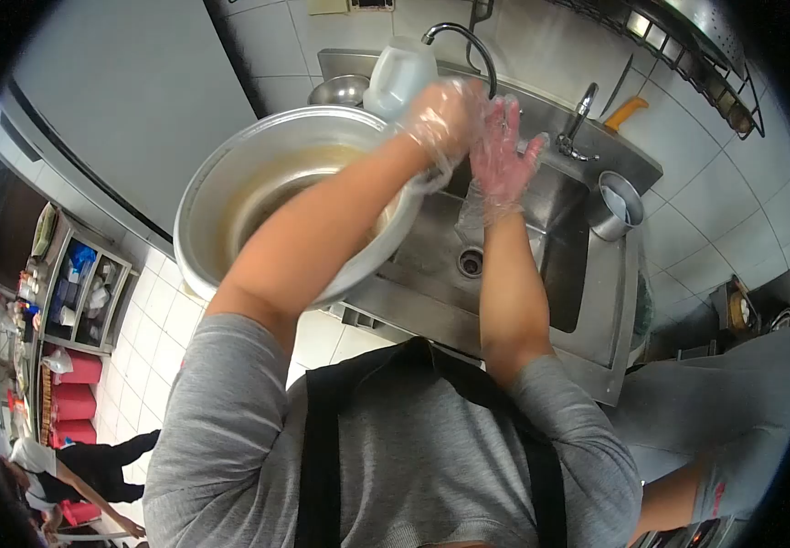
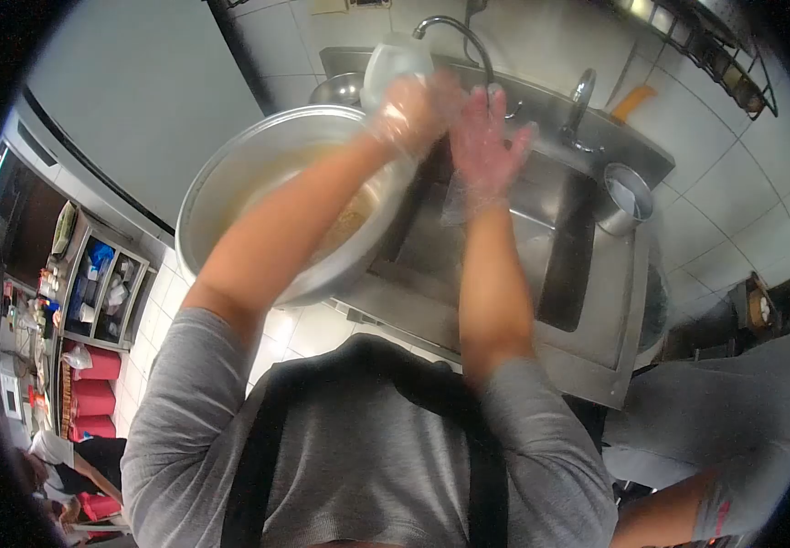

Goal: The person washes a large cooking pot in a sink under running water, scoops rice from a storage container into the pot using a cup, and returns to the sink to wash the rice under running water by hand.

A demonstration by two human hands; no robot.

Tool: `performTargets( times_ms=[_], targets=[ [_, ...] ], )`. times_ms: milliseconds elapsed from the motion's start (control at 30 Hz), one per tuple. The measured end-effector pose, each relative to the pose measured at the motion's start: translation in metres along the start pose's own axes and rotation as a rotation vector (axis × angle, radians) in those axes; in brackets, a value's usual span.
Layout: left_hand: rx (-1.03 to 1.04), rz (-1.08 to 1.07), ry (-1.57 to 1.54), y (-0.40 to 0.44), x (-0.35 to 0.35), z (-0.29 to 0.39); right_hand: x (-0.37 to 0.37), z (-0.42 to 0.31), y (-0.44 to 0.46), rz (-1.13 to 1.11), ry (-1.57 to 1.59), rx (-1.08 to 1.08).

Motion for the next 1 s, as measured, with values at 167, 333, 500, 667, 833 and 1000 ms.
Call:
performTargets(
  times_ms=[167, 333, 500, 667, 833, 1000],
  targets=[
    [-0.489, 0.381, -0.744, -0.005, -0.008, 0.023, 0.034, -0.023, 0.024, -0.121, 0.035, 0.032],
    [-0.733, -0.093, -1.501, -0.056, 0.067, 0.073, 0.044, -0.024, 0.043, -0.244, 0.310, 0.162],
    [-0.487, -0.090, -1.682, -0.064, 0.146, 0.043, 0.031, -0.022, 0.037, -0.203, 0.411, 0.182],
    [0.157, 0.247, -0.317, -0.068, 0.180, 0.033, 0.053, -0.007, 0.037, -0.271, 0.372, 0.258],
    [-0.410, -0.286, -0.580, -0.075, 0.160, 0.042, 0.036, -0.046, 0.054, -0.300, 0.220, 0.158],
    [-0.095, 0.380, -0.327, -0.048, 0.047, 0.095, 0.061, -0.047, 0.072, -0.407, -0.080, 0.195]
  ],
)
Point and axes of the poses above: each hand's wrist, its own y-axis towards the middle knuckle, its own x-axis out of the palm, z = x × y, the point moved 3 cm from there along y, towards the middle knuckle, and after that the axes turned 7 degrees about x, right-handed, at the moved point
